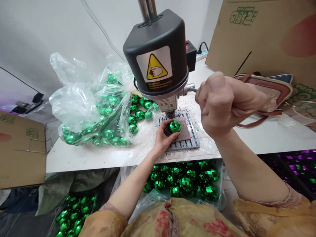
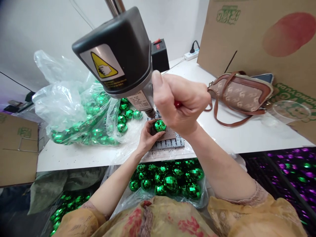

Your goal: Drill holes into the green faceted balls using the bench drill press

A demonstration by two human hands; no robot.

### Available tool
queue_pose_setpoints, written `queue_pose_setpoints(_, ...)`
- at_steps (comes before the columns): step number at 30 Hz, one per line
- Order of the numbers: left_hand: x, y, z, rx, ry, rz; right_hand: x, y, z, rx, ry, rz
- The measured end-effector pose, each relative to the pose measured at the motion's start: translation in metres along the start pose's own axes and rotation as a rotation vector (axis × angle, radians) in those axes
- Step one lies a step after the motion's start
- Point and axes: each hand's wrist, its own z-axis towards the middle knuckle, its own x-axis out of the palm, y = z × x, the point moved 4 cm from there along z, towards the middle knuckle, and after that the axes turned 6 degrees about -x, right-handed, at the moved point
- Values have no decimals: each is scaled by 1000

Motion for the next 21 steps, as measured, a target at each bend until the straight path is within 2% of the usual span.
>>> queue_pose_setpoints(13,1,0,0,6,-17,-9,-4,-6,-14,-233,-20,136)
queue_pose_setpoints(21,1,4,0,3,-11,-44,-8,-9,-18,-316,43,165)
